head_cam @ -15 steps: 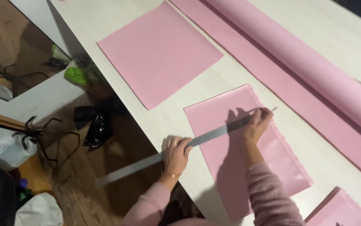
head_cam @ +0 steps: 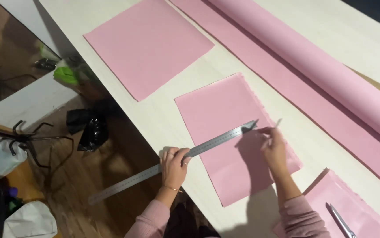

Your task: Cutting and marking pieces of pink leather on a workshop table.

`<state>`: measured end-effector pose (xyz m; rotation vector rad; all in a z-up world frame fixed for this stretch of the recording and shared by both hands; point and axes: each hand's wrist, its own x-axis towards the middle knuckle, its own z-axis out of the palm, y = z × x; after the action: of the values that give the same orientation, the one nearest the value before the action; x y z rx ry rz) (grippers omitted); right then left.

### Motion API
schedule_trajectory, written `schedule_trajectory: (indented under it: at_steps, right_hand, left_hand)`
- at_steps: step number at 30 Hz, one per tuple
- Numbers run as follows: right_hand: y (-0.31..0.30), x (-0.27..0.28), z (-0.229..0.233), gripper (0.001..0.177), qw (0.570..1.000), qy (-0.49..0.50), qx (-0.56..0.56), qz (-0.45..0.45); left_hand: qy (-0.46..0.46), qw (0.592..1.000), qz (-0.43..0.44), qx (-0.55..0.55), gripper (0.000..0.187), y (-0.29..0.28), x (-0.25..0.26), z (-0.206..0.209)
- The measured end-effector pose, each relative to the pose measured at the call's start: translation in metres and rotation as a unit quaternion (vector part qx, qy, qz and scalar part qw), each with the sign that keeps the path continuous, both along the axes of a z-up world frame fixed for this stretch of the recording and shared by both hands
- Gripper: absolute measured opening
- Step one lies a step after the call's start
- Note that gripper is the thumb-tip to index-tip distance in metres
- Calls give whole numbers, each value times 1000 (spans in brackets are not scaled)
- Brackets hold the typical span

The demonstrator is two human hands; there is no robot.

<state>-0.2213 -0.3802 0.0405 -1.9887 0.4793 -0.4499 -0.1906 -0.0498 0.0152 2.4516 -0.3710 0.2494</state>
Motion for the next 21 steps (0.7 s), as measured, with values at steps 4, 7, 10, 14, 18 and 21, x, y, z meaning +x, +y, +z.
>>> schedule_trajectory:
  at_steps: [4, 7, 10, 14, 18, 21]
  right_hand:
    - [13, 6, -14, 46, 989, 17, -128, 76]
    - [18, -4, -33, 56, 964, 4, -239, 118]
    - [22, -2, -34, 50, 942, -19, -308, 129]
    - [26, 0, -27, 45, 936, -11, -327, 128]
    - [26, 0, -28, 44, 937, -2, -327, 125]
    - [27, -2, -24, 43, 939, -12, -320, 128]
  left_hand:
    - [48, 999, 3, -5, 28, 2, 10, -2]
    - [51, 999, 4, -4, 29, 8, 2, -6]
    - [31, 999, -3, -5, 28, 8, 6, -6]
    - [27, 1000, -1, -7, 27, 9, 6, -5]
    - [30, 1000, 1, -6, 25, 8, 7, -7]
    - [29, 1000, -1, -5, 25, 10, 6, -9]
